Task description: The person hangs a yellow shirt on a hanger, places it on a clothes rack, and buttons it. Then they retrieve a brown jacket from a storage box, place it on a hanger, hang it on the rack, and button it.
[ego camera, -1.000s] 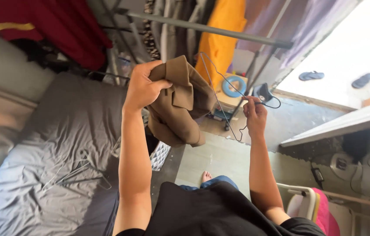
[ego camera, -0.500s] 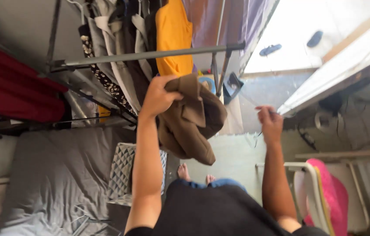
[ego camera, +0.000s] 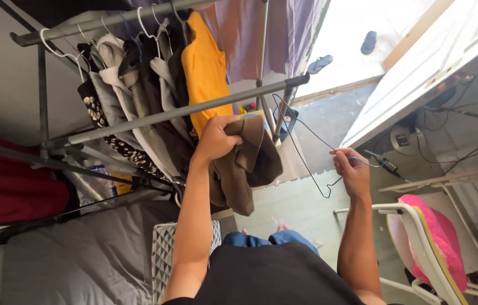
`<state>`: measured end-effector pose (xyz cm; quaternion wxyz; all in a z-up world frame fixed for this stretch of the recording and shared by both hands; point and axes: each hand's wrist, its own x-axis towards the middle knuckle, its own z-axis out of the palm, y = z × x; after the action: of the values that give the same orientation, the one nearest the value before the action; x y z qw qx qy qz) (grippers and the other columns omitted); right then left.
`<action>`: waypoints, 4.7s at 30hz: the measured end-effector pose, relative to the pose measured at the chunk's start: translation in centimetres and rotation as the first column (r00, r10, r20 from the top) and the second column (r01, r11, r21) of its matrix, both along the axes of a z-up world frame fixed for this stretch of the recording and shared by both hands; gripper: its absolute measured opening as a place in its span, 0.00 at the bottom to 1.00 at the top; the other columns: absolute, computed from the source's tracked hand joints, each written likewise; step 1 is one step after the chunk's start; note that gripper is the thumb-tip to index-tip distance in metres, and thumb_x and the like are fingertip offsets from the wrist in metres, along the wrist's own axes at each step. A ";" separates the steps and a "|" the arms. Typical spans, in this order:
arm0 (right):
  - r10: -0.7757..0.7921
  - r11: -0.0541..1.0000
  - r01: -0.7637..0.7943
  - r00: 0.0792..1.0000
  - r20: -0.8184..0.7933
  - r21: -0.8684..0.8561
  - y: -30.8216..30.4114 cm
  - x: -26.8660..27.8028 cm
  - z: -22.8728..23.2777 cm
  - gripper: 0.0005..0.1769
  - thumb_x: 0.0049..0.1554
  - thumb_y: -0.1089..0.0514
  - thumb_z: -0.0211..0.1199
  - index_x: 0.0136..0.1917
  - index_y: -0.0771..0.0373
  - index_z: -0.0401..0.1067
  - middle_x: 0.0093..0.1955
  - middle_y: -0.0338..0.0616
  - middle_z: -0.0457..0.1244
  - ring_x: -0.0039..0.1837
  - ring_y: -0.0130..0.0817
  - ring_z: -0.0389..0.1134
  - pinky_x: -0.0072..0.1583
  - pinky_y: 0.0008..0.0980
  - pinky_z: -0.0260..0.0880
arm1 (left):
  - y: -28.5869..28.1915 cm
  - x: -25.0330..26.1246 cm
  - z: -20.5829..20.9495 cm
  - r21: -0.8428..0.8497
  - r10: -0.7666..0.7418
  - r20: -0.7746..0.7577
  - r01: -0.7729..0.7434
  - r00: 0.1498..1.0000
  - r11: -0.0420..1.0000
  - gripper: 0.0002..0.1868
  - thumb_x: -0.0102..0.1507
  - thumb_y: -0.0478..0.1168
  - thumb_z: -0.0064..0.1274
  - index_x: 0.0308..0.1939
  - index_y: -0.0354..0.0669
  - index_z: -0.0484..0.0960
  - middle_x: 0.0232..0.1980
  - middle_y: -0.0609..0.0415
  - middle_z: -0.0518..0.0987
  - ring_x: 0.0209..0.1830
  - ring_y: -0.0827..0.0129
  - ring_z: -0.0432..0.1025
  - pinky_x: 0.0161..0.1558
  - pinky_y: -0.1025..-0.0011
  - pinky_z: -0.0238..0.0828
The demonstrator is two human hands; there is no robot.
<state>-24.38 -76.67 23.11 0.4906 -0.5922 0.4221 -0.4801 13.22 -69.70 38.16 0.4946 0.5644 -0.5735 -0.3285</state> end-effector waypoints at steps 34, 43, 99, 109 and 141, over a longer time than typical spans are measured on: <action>0.317 0.946 -0.323 0.932 -0.175 -0.008 -4.9 3.1 4.0 0.18 0.73 0.58 0.49 0.44 0.65 0.73 0.33 0.40 0.58 0.39 0.27 0.53 0.48 0.28 0.59 | 3.0 3.4 -4.9 0.106 0.136 0.060 -0.142 0.989 0.984 0.15 0.48 0.27 0.55 0.35 0.48 0.88 0.27 0.60 0.78 0.28 0.75 0.68 0.36 0.73 0.66; 0.439 0.893 -0.444 0.895 -0.082 -0.067 -6.1 4.6 3.0 0.19 0.72 0.58 0.48 0.41 0.64 0.70 0.32 0.38 0.56 0.40 0.28 0.52 0.51 0.30 0.58 | 3.6 2.8 -6.0 0.122 0.065 0.149 -0.084 0.987 0.989 0.17 0.49 0.29 0.58 0.42 0.41 0.88 0.37 0.48 0.84 0.41 0.59 0.77 0.48 0.62 0.73; 0.541 0.841 -0.541 0.840 0.031 0.000 -3.9 2.2 1.0 0.24 0.70 0.55 0.44 0.32 0.61 0.62 0.27 0.34 0.49 0.32 0.26 0.47 0.39 0.26 0.50 | 8.3 -2.0 -3.1 -0.259 0.336 0.450 -0.240 0.827 0.936 0.29 0.51 0.66 0.67 0.27 0.48 0.73 0.21 0.57 0.71 0.24 0.65 0.71 0.31 0.73 0.68; 0.595 0.803 -0.593 0.803 -0.028 0.066 -3.8 2.4 0.5 0.24 0.70 0.55 0.44 0.32 0.60 0.64 0.27 0.38 0.52 0.32 0.31 0.51 0.42 0.32 0.55 | 8.2 -2.0 -4.7 -0.289 0.313 0.461 -0.193 0.830 0.938 0.28 0.51 0.66 0.66 0.27 0.49 0.72 0.22 0.57 0.72 0.27 0.65 0.72 0.34 0.72 0.69; 0.596 0.800 -0.599 0.800 0.072 0.032 -6.2 2.1 -1.5 0.28 0.69 0.54 0.46 0.27 0.62 0.64 0.25 0.37 0.50 0.30 0.30 0.48 0.39 0.30 0.52 | 9.5 -2.4 -3.6 -0.159 0.239 0.379 -0.192 0.894 0.968 0.18 0.52 0.60 0.67 0.30 0.54 0.81 0.25 0.62 0.70 0.30 0.72 0.69 0.43 0.76 0.66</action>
<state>-22.25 -82.89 21.62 0.6443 -0.6676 0.2122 -0.3070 10.80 -60.20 34.54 0.4343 0.6490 -0.6136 -0.1165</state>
